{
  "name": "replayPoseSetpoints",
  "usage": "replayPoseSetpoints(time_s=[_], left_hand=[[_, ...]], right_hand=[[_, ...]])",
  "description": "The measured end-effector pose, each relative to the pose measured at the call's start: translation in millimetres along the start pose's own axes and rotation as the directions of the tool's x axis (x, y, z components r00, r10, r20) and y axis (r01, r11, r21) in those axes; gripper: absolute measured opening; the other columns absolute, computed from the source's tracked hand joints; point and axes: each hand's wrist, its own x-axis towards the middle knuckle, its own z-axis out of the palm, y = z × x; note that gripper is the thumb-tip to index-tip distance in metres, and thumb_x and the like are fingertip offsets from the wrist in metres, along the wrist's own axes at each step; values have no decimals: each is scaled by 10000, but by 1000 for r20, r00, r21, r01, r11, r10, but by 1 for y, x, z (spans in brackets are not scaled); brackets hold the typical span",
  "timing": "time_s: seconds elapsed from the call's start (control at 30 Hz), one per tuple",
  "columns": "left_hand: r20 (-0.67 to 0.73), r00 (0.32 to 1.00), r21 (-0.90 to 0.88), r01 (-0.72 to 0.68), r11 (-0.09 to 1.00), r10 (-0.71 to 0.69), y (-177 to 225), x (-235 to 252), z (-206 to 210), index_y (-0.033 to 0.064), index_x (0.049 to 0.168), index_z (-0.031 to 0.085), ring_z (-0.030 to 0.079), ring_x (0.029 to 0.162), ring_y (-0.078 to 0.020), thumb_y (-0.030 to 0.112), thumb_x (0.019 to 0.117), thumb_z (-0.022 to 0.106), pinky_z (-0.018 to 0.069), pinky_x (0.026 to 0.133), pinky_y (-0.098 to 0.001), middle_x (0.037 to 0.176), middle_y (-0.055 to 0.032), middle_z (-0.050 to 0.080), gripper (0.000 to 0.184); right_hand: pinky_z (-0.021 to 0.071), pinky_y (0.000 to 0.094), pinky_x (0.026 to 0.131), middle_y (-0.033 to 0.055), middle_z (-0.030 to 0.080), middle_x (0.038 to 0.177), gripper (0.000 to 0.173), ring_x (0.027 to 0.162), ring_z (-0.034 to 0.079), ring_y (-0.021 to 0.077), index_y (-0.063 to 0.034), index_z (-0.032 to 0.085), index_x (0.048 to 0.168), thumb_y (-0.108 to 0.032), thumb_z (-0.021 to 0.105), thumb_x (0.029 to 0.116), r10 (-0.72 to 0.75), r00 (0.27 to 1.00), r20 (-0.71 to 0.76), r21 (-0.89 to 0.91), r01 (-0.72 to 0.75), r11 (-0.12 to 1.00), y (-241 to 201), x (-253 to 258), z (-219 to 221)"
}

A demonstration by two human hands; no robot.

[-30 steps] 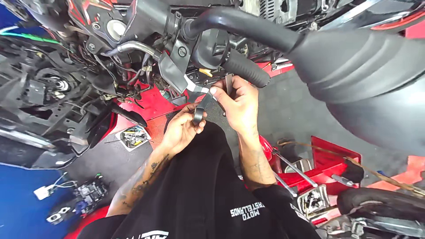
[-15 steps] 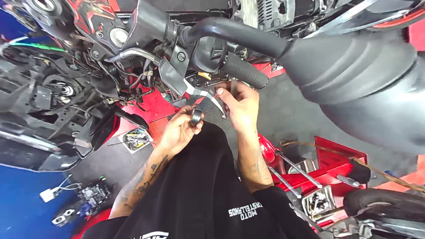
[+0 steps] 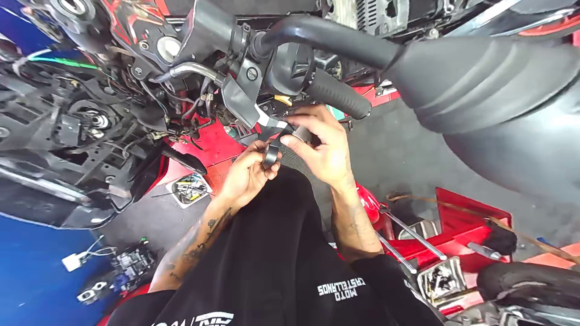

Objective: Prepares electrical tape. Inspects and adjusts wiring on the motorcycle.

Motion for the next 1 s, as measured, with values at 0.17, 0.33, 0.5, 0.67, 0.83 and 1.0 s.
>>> replayPoseSetpoints(time_s=[0.17, 0.33, 0.5, 0.67, 0.83, 1.0], left_hand=[[40, 999, 23, -18, 1000, 17, 3, -2, -3, 96, 1316, 535, 655, 789, -145, 60, 1041, 304, 564, 690, -253, 1070, -116, 644, 361], [59, 998, 7, 29, 1000, -29, 4, 0, -7, 111, 1299, 543, 664, 799, -135, 104, 1075, 327, 572, 704, -242, 1025, -93, 653, 311], [94, 995, -19, 34, 999, -32, 1, 5, -12, 108, 1226, 578, 661, 781, -120, 106, 1086, 362, 568, 692, -224, 995, -88, 661, 258], [90, 996, -23, 6, 1000, -4, -3, 4, -14, 93, 1236, 598, 670, 778, -131, 107, 1092, 401, 577, 680, -234, 1016, -106, 669, 244], [52, 998, -26, -29, 999, 30, -5, 1, -11, 68, 1268, 597, 685, 767, -139, 81, 1082, 426, 588, 672, -243, 1008, -113, 691, 253], [44, 999, -21, -30, 999, 31, -6, 0, -10, 71, 1244, 610, 678, 758, -125, 78, 1082, 427, 580, 669, -229, 995, -103, 690, 244]], right_hand=[[586, 259, 817, 77, 696, 1169, 384, 996, 671, 96, -61, 737, 1206, -311, 783, 917, 37, 997, 73, 21, -38, 999, 2, -9, -14], [576, 279, 645, 66, 647, 1239, 490, 806, 639, 103, -87, 584, 1426, -196, 680, 957, 242, 960, 140, 170, -264, 949, -6, -44, -39], [609, 313, 660, 120, 660, 1153, 376, 796, 668, 152, -15, 594, 1378, -32, 482, 1019, 239, 958, 159, 334, -280, 900, -27, -60, -45], [637, 292, 734, 126, 697, 1089, 266, 858, 709, 138, -10, 709, 1249, -48, 613, 1004, 57, 997, -55, -170, -66, 983, -46, -53, -16], [621, 292, 694, 152, 729, 981, 164, 817, 721, 169, 23, 756, 1088, -35, 707, 942, -205, 955, -214, -305, 134, 943, -43, -48, 5], [630, 296, 697, 158, 750, 982, 117, 831, 739, 180, 22, 764, 1030, -13, 708, 934, -289, 935, -207, -296, 222, 929, -39, -48, 6]])
